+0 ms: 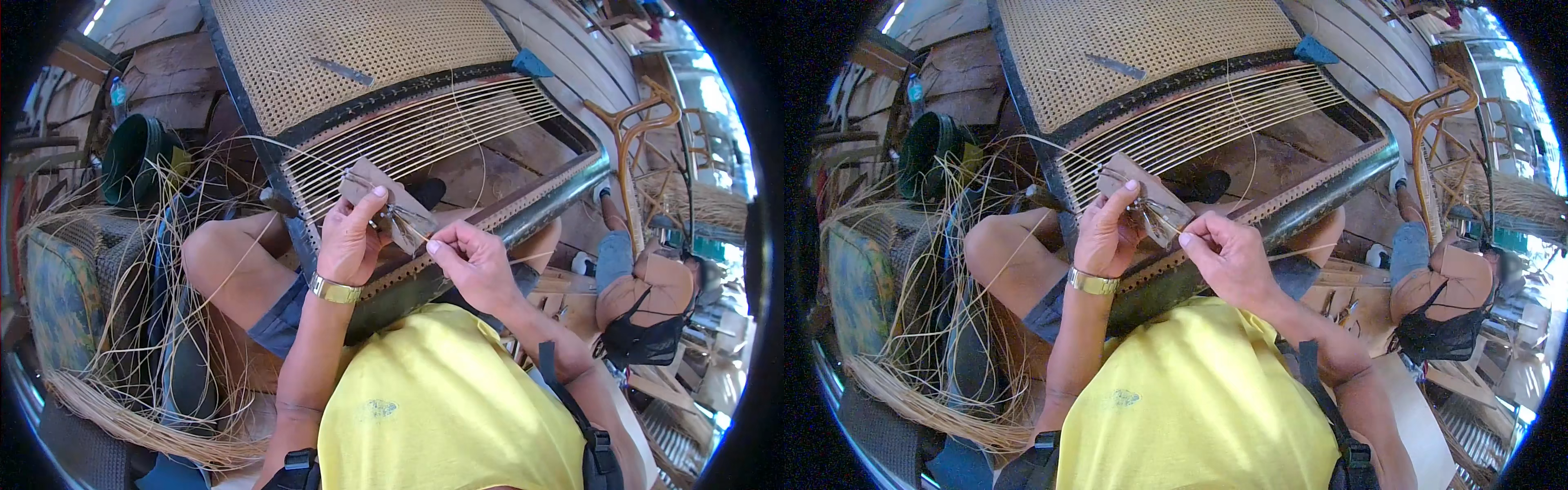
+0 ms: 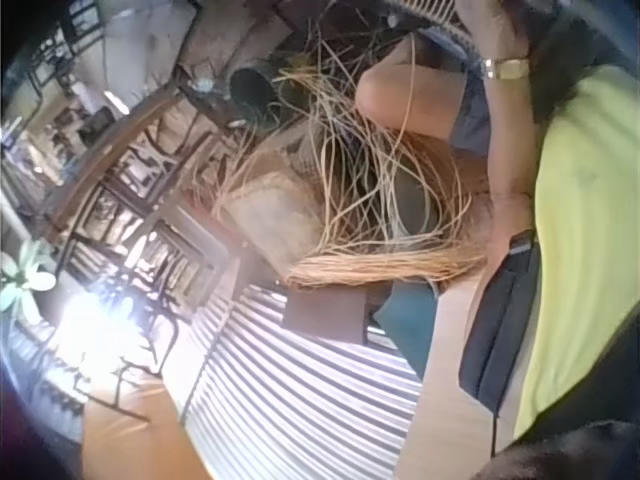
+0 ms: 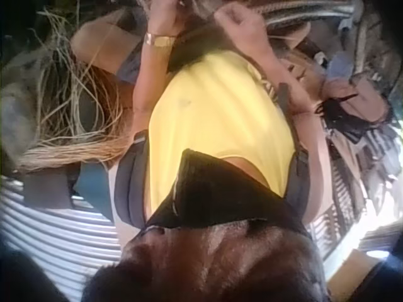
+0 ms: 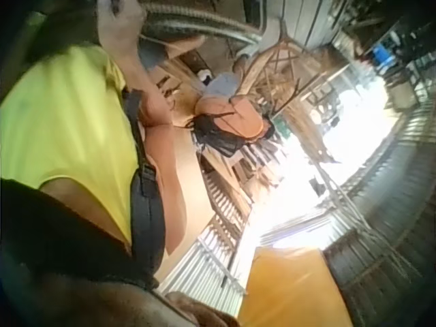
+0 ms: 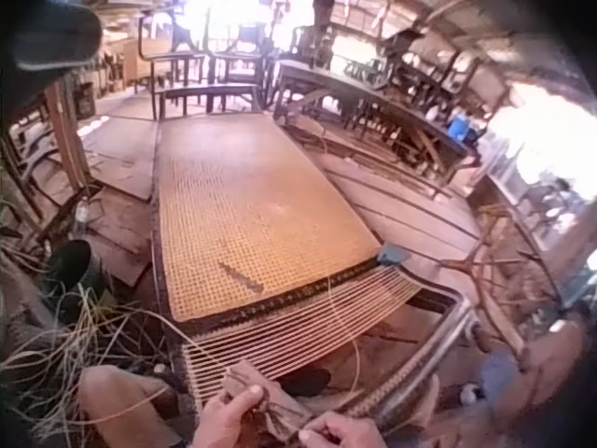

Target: Replacing the woven seat of a wooden chair using strands of natural fiber.

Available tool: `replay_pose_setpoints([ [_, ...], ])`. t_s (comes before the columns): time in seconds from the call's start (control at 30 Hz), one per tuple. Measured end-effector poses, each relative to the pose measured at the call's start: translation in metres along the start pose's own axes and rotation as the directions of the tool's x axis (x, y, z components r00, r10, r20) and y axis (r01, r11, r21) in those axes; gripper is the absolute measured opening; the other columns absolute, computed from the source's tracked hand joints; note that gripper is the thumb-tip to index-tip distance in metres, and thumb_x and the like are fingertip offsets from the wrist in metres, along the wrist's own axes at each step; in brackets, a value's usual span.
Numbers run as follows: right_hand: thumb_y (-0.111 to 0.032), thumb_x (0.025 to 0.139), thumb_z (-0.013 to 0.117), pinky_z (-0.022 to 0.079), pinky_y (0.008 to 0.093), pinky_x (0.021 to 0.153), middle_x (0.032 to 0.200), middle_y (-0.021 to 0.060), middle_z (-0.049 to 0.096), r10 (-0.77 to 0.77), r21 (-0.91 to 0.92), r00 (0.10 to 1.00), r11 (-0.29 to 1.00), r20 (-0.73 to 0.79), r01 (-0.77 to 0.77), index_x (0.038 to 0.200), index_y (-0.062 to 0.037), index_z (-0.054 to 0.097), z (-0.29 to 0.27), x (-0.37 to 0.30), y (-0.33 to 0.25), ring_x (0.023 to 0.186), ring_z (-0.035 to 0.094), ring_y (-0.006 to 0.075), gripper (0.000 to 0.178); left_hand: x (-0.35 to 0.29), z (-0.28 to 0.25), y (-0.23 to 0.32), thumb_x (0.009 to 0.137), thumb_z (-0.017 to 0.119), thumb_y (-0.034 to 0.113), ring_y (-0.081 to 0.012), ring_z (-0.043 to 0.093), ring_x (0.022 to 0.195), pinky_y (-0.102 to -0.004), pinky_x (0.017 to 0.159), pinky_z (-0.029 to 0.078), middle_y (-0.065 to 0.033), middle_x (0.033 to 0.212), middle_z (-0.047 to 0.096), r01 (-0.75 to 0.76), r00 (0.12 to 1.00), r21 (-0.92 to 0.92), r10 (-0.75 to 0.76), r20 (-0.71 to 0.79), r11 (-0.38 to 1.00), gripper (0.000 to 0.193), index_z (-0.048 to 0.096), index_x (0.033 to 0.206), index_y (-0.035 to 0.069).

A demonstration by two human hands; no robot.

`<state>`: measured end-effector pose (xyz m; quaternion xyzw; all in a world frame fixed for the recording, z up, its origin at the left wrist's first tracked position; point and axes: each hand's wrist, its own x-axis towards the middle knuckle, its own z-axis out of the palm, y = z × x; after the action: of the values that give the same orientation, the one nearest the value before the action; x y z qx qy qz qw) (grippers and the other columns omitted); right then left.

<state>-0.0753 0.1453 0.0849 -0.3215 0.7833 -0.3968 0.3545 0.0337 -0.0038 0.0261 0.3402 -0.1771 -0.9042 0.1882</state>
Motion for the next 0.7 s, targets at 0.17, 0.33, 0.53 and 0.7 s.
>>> replay_pose_setpoints([
  [0.17,-0.010,0.094,0.065,0.030,0.0218,0.050,0.070,-0.0048,0.055,0.259,0.685,0.919,0.613,0.298,-0.395,0.092,-0.0065,0.063,-0.001,0.002,0.020,0.055,0.043,0.0046,0.004,0.005,-0.004,-0.009,0.094,0.068,0.021,-0.0182,0.069,0.085,-0.0346,0.077,0.058,-0.0067,0.098,0.069,-0.030,1.000,-0.021,0.030,-0.003,0.999,0.025,0.060,0.112,0.005],
  [0.33,-0.010,0.092,0.067,0.029,0.0204,0.050,0.071,-0.0058,0.054,0.250,0.770,0.900,0.468,0.356,-0.434,0.092,-0.0078,0.063,-0.006,0.002,0.022,0.055,0.043,0.0039,0.005,0.007,0.009,-0.011,0.096,0.063,0.021,-0.0273,0.069,0.101,-0.0409,0.088,0.057,-0.0138,0.111,0.069,-0.043,0.996,-0.082,0.049,0.081,0.996,0.030,0.059,0.118,0.002],
  [0.53,-0.010,0.092,0.066,0.029,0.0202,0.050,0.069,-0.0062,0.052,0.228,0.783,0.912,0.467,0.341,-0.410,0.090,-0.0086,0.062,-0.019,-0.001,0.034,0.054,0.042,0.0036,0.005,0.004,0.023,-0.018,0.097,0.060,0.018,-0.0308,0.068,0.102,-0.0452,0.084,0.059,-0.0156,0.114,0.067,-0.006,1.000,-0.096,0.007,0.016,0.995,0.026,0.055,0.119,0.005],
  [0.7,-0.009,0.092,0.066,0.028,0.0198,0.050,0.067,-0.0064,0.050,0.219,0.811,0.909,0.413,0.354,-0.415,0.089,-0.0088,0.060,-0.025,-0.002,0.044,0.054,0.042,0.0030,0.007,0.003,0.031,-0.025,0.097,0.060,0.018,-0.0339,0.067,0.102,-0.0465,0.085,0.059,-0.0163,0.114,0.066,-0.018,1.000,-0.040,0.019,0.015,0.999,0.027,0.053,0.120,0.004],
])
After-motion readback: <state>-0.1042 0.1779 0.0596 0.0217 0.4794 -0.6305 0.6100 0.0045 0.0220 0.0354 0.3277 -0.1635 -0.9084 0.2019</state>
